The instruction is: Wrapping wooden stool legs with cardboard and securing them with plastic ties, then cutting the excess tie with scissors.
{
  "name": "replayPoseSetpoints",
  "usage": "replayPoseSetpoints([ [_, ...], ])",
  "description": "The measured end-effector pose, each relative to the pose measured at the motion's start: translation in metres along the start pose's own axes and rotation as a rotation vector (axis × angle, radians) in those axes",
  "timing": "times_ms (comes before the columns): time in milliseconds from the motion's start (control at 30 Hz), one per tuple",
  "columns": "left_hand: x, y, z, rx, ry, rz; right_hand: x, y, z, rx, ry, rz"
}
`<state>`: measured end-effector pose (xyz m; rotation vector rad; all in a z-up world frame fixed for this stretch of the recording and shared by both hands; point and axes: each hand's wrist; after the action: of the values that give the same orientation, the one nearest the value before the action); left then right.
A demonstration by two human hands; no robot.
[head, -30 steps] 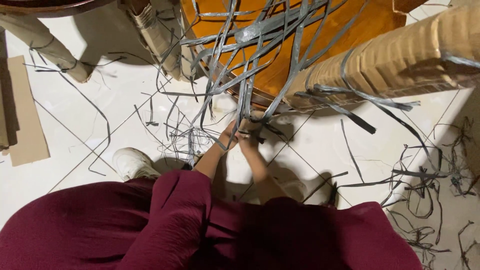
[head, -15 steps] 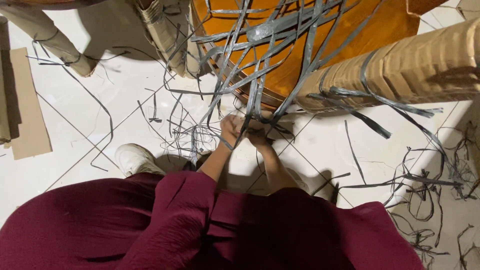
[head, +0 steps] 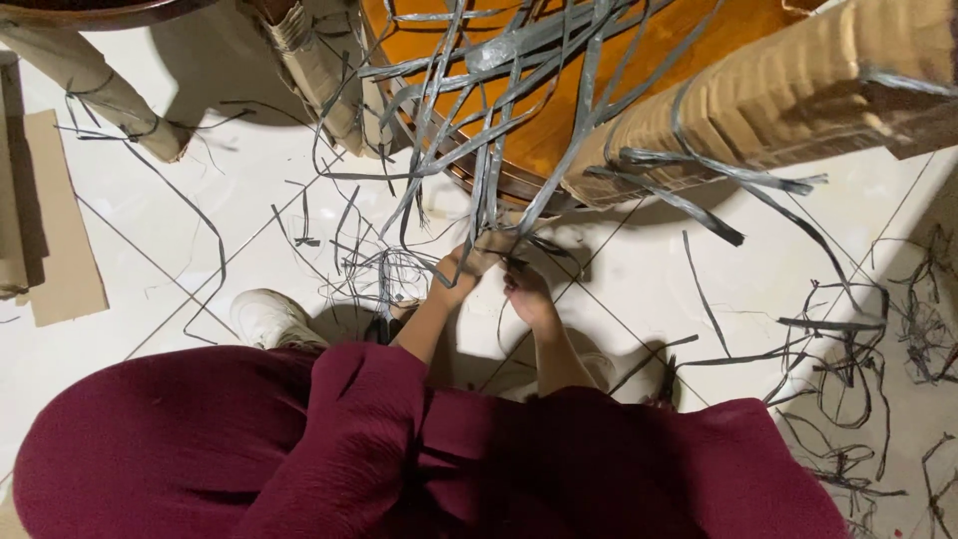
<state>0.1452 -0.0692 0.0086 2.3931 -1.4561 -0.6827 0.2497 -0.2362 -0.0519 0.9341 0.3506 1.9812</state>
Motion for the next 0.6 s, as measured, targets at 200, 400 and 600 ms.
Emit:
replayPoseSetpoints([
  [200, -0.009, 0.036, -0.038, -0.092, -0.065, 0.048, -0.06, -0.053, -0.021, -0.081, -0.057, -0.482],
  [400, 0.006, 0.002, 0.015, -0.151, -0.092, 0.061, -0.012, -0.032, 0.043, -0.569, 0.888, -0.698],
  [600, -0.016, 0.021, -0.024, -0.038, 0.032, -0.03, 0.039, -0.03, 0.048, -0.502, 0.763, -0.415],
])
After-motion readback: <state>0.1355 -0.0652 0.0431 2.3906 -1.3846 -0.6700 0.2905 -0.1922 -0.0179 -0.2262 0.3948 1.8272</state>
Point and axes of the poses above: each hand's wrist, its own y-axis away from the middle knuckle, its own x-axis out of the palm, z = x × y, and after that the axes turned 1 degree about z, right-handed
